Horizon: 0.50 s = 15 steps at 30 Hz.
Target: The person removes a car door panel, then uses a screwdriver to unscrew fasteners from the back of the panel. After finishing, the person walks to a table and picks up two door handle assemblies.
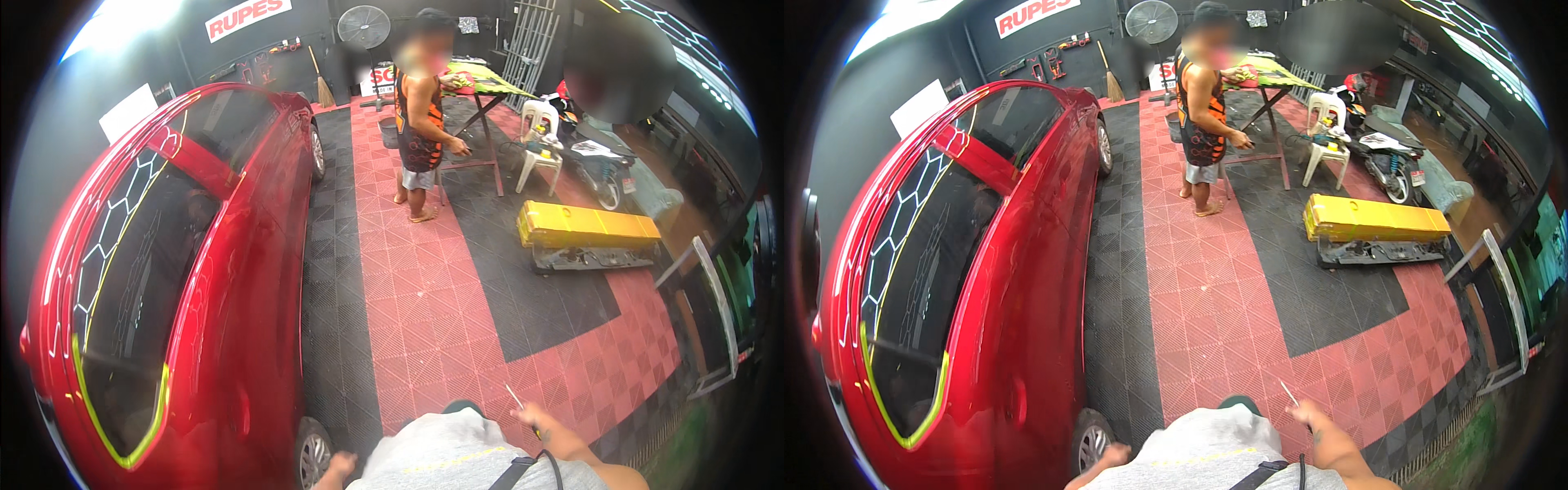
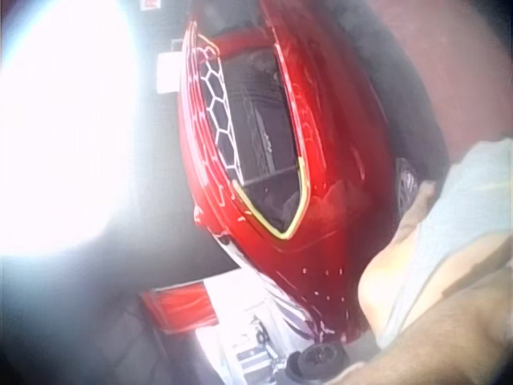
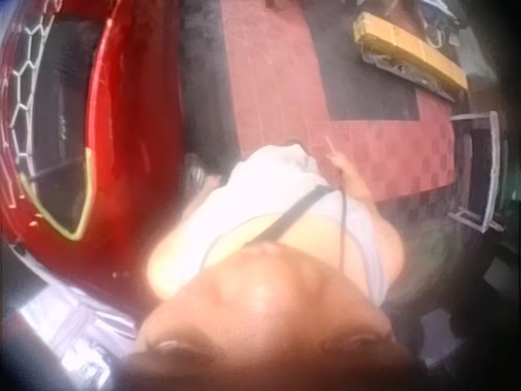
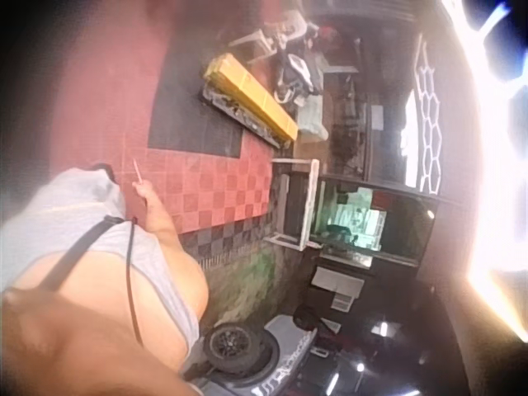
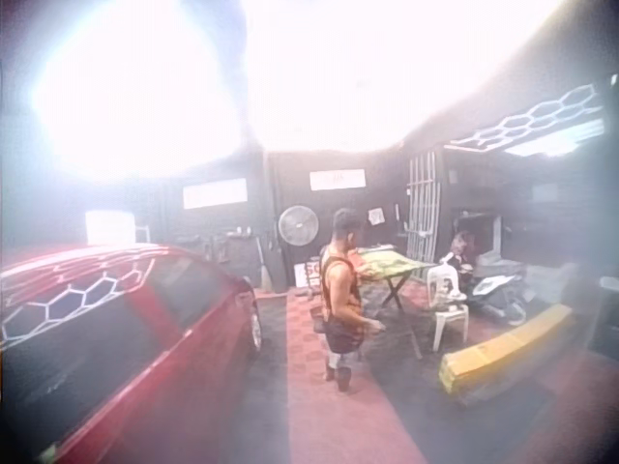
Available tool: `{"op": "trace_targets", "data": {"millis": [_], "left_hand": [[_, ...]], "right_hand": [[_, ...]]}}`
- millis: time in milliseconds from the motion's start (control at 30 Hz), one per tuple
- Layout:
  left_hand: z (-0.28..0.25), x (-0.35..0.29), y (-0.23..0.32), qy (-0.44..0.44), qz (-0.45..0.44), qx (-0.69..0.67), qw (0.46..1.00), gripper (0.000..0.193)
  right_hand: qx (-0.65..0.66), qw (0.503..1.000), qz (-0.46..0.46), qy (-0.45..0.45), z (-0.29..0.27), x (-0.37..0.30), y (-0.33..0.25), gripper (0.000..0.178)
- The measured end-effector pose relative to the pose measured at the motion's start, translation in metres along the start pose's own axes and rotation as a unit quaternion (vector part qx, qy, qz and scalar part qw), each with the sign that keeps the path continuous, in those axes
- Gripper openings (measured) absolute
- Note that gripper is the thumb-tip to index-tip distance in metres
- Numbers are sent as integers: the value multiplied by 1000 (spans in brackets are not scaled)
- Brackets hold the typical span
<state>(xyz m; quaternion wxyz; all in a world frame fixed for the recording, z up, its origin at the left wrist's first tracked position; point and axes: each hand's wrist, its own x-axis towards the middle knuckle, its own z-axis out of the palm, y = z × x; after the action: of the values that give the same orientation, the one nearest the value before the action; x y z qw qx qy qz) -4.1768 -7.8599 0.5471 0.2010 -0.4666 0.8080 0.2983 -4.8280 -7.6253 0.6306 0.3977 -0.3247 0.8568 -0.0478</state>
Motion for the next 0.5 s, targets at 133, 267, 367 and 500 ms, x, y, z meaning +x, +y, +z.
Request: {"op": "trace_targets", "data": {"millis": [133,267,367,500], "left_hand": [[-240,163,65,140,-137,-304,932,37],[-419,313,92,200,-123,-369,900,36],[-479,391,76,224,-177,-414,864,33],[-521,446,38,99,-270,-411,865,31]], "right_hand": [[12,962,233,-143,13,76,-16,48],[15,952,239,-189,-18,191,-69,37],[-5,968,168,-185,-69,319,-127,30],[-203,958,13,-202,-223,515,-345,42]]}}
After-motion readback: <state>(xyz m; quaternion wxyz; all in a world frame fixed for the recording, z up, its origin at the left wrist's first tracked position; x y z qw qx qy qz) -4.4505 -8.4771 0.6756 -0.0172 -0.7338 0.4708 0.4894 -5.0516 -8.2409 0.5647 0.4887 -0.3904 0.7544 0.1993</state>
